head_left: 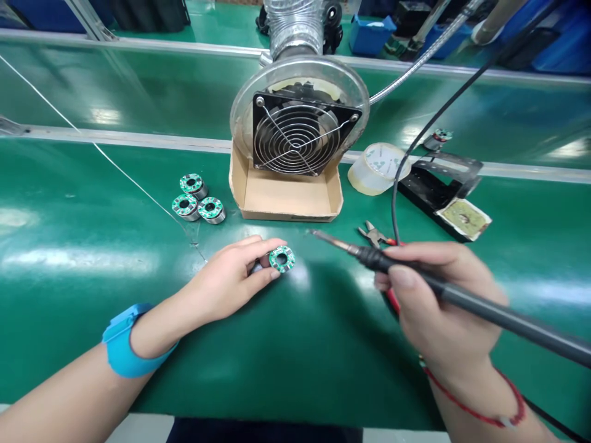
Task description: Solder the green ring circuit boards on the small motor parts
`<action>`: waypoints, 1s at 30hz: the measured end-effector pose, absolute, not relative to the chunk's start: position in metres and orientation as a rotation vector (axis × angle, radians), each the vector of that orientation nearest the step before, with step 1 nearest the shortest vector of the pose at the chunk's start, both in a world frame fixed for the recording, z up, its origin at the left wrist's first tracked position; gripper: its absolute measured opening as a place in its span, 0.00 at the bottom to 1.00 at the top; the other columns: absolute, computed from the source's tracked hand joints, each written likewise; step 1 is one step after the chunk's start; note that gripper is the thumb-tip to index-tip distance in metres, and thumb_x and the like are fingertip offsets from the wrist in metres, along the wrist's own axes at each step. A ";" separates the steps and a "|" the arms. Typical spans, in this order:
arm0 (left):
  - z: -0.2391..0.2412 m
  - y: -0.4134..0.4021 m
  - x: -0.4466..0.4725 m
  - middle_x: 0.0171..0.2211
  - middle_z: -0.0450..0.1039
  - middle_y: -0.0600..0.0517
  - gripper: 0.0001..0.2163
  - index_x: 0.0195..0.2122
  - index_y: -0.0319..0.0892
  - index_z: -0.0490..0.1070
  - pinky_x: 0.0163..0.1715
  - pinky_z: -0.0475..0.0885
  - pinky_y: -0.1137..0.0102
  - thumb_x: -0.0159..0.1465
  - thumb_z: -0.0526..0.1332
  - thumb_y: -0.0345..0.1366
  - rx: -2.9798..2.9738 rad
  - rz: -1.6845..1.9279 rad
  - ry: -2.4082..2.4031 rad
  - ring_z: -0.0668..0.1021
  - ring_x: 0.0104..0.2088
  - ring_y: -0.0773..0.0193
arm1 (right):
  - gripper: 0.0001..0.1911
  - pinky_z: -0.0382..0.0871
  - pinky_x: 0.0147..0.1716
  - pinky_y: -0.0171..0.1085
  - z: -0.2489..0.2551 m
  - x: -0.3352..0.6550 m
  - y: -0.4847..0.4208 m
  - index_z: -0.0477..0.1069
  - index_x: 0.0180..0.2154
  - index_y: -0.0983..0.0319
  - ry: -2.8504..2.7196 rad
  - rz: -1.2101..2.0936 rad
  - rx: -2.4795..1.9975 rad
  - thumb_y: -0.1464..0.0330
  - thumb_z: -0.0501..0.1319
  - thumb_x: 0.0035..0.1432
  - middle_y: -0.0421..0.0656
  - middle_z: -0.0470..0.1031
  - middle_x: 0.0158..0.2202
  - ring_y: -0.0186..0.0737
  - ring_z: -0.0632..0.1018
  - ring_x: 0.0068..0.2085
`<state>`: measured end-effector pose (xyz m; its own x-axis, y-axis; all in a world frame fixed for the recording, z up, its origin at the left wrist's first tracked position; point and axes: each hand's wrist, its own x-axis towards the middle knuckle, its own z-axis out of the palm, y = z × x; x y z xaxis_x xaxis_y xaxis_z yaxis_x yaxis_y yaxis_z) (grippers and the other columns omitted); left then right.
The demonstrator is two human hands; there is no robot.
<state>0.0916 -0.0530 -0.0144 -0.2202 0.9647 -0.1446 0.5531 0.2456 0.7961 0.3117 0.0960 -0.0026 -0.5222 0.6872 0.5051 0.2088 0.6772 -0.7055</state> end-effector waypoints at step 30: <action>-0.013 -0.061 0.110 0.23 0.55 0.62 0.14 0.47 0.45 0.64 0.25 0.56 0.71 0.65 0.63 0.42 1.136 1.018 1.861 0.61 0.24 0.67 | 0.17 0.76 0.43 0.57 -0.057 0.372 0.121 0.69 0.50 0.61 -2.594 0.225 -0.901 0.61 0.61 0.63 0.55 0.79 0.46 0.60 0.80 0.45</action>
<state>0.1101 -0.0608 -0.0126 -0.3536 0.9196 -0.1711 0.3522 0.3004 0.8864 0.3718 0.1213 -0.0565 -0.7201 0.6238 0.3038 0.5622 0.7812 -0.2715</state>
